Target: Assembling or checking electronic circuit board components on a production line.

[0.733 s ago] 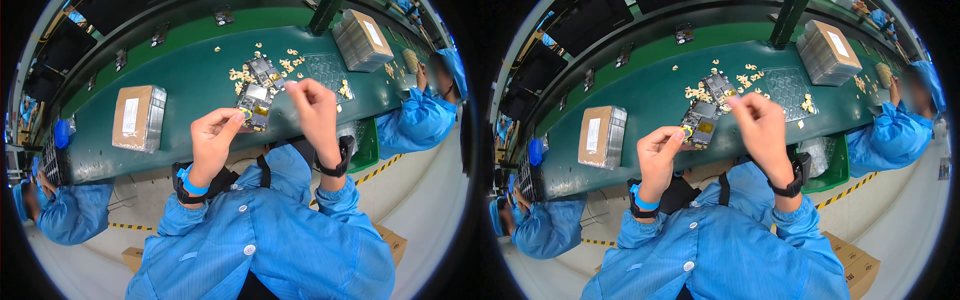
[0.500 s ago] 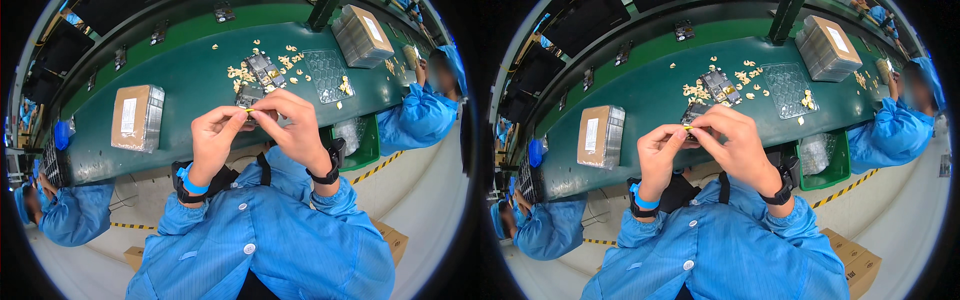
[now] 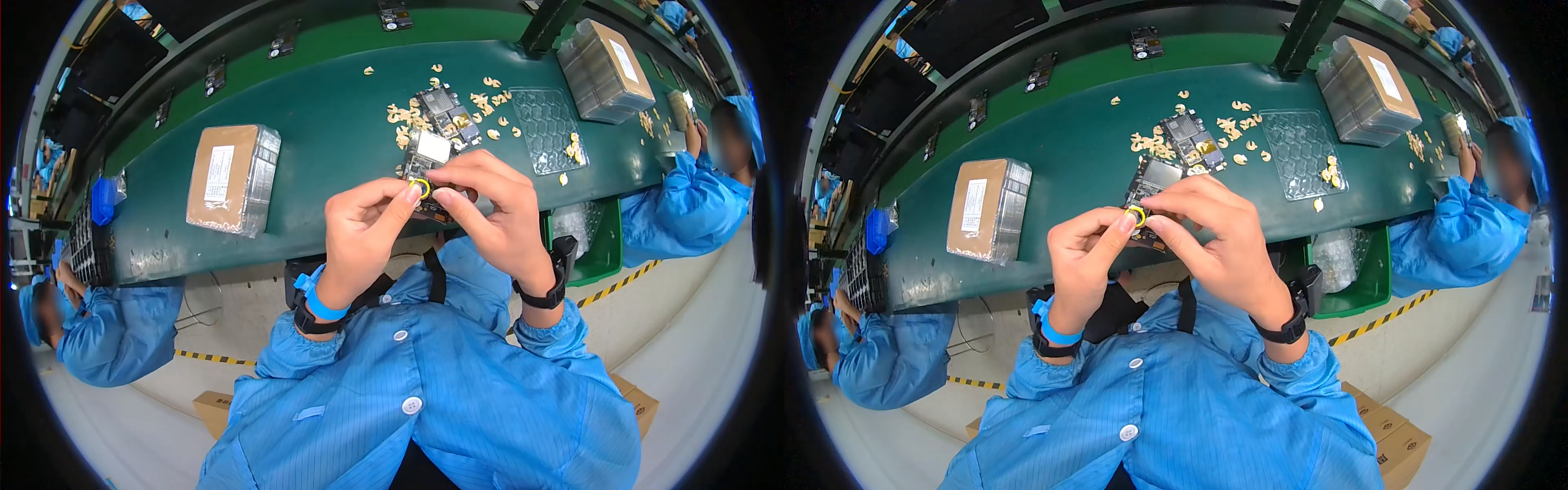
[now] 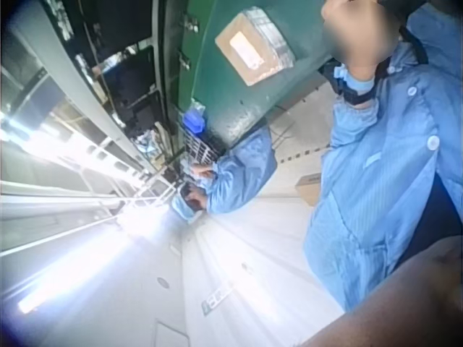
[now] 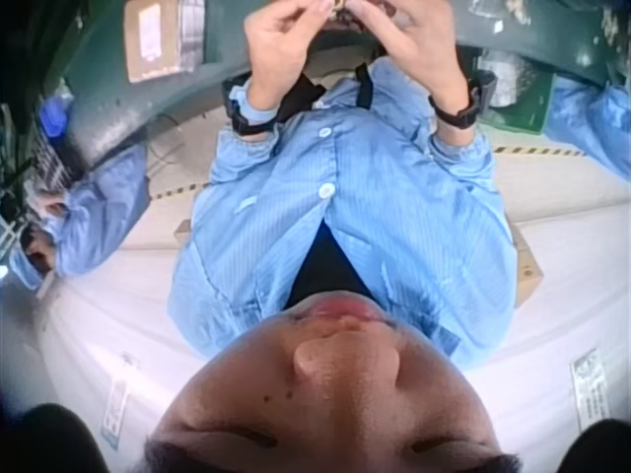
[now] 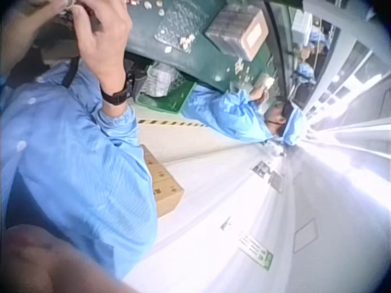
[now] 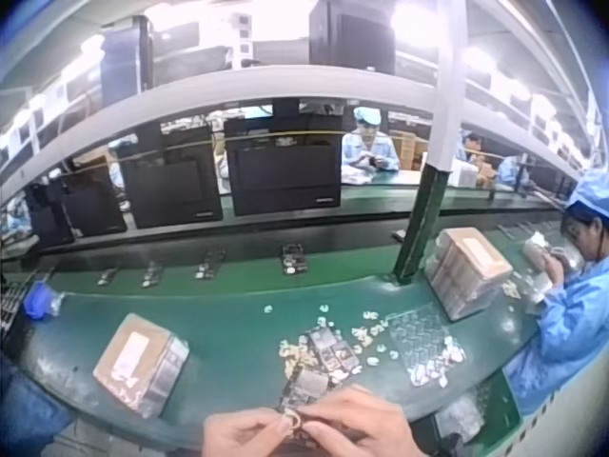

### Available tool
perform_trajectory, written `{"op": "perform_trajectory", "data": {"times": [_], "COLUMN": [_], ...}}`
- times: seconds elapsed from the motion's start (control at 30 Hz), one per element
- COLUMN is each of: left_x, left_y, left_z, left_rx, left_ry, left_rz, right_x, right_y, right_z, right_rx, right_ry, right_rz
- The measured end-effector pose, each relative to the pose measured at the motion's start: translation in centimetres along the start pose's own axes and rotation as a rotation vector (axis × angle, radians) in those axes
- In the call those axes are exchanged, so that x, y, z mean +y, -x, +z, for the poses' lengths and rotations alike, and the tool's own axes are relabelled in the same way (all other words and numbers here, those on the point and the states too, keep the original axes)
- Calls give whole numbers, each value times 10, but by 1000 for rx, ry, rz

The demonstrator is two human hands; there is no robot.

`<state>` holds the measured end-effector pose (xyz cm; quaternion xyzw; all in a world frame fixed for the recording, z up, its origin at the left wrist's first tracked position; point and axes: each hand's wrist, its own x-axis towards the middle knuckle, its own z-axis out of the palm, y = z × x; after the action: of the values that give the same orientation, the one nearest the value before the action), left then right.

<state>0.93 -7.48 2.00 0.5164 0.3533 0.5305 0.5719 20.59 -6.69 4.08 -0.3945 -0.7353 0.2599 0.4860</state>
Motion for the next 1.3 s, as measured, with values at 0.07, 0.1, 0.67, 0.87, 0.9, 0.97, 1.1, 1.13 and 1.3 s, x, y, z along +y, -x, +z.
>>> {"op": "perform_trajectory", "data": {"times": [0.07, 0.1, 0.67, 0.87, 0.9, 0.97, 1.1, 1.13, 1.3], "left_x": [1, 1, 0, -2, -1, -1, 2, 3, 10], "left_y": [0, 0, -2, -1, -1, 0, 0, 0, 2], "left_z": [-1, -2, -26, -27, -27, -27, -25, -24, -15], "left_rx": [-12, -24, -65, -51, -50, -47, -36, -27, -26], "left_ry": [-47, -88, 131, 137, 122, 108, 106, 102, 66], "left_rz": [28, 53, -135, -103, -96, -92, -97, -95, -47], "right_x": [-1, -2, -13, -19, -19, -20, -21, -21, -22], "right_y": [0, 1, -7, -10, -10, -11, -11, -12, -12], "right_z": [3, 3, 20, 26, 26, 26, 27, 27, 25], "right_rx": [-8, -6, -44, -36, -41, -46, -32, -30, -45], "right_ry": [-60, -59, -151, -126, -113, -100, -80, -68, -39], "right_rz": [71, 71, 276, 287, 287, 288, 280, 273, 290]}}
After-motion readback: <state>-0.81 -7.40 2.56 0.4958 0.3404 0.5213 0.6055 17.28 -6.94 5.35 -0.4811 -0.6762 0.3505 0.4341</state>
